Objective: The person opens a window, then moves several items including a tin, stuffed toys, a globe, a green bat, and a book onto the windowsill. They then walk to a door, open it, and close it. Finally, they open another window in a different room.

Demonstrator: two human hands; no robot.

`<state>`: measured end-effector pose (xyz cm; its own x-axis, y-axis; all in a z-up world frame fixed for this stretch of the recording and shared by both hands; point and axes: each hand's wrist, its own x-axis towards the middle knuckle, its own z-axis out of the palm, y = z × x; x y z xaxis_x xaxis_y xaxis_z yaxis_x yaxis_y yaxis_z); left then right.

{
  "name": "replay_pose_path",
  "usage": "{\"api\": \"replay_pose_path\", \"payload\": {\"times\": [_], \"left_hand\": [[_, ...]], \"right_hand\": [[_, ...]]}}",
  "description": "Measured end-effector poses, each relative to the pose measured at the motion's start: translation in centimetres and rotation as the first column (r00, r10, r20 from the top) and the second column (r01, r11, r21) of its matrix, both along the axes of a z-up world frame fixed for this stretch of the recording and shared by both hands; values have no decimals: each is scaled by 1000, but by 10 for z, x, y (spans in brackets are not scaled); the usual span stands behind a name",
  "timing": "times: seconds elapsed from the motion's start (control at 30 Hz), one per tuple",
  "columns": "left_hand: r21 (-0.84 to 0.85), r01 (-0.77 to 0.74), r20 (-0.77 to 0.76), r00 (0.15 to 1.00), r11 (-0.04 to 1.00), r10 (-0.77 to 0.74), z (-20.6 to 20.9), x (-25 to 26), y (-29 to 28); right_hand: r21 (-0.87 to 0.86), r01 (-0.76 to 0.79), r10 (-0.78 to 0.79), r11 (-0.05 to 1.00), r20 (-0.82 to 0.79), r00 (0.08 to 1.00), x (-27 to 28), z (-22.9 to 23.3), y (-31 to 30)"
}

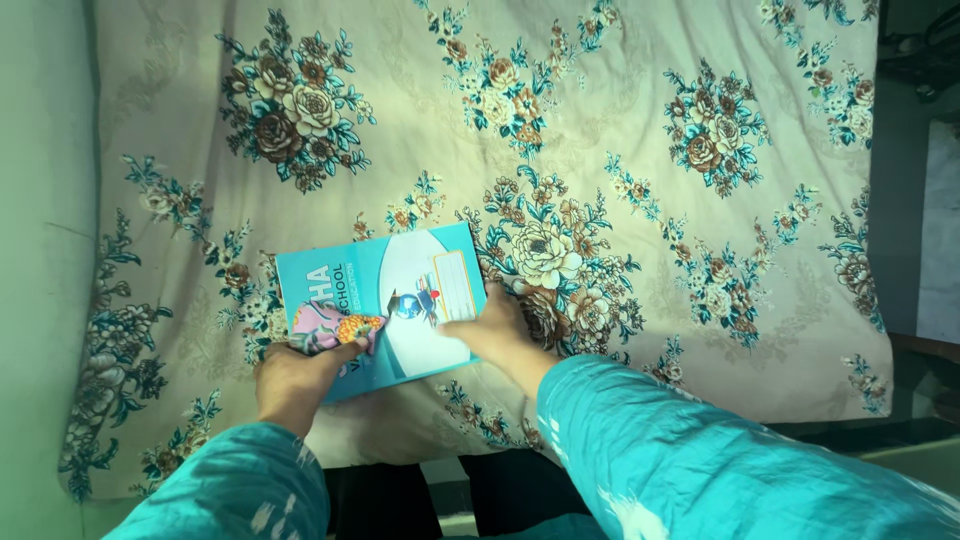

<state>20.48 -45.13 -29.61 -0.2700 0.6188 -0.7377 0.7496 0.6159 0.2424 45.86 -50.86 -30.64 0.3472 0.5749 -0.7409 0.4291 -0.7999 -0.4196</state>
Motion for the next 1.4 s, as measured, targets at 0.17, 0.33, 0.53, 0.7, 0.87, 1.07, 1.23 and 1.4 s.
{"api": "replay_pose_path", "payload": {"times": [0.17,0.33,0.53,0.7,0.87,1.07,1.23,1.4], "left_hand": [[106,-343,179,930,933,321,26,10,4],[124,-467,145,881,875,450,80,19,11],[298,-430,143,903,852,406,166,3,36],[484,-403,187,915,777,359,250,-20,54],[590,-388,159,916,708,369,332,-50,51],[626,-496,214,851,602,479,404,-108,31],[702,-514,218,814,493,539,431,-169,14],[740,-396,47,837,544,545,447,-229,16]], "right_hand": [[174,161,-139,971,-137,981,11,14,8],[258,229,-137,939,-331,934,18,82,36],[424,205,-13,882,-413,911,15,185,92],[549,167,139,819,-472,871,-1,253,137],[583,122,245,803,-510,825,-29,318,167],[523,85,247,848,-532,810,-91,397,182],[571,-5,379,821,-538,753,-155,440,204],[674,-155,535,723,-403,743,-226,451,246]]}}
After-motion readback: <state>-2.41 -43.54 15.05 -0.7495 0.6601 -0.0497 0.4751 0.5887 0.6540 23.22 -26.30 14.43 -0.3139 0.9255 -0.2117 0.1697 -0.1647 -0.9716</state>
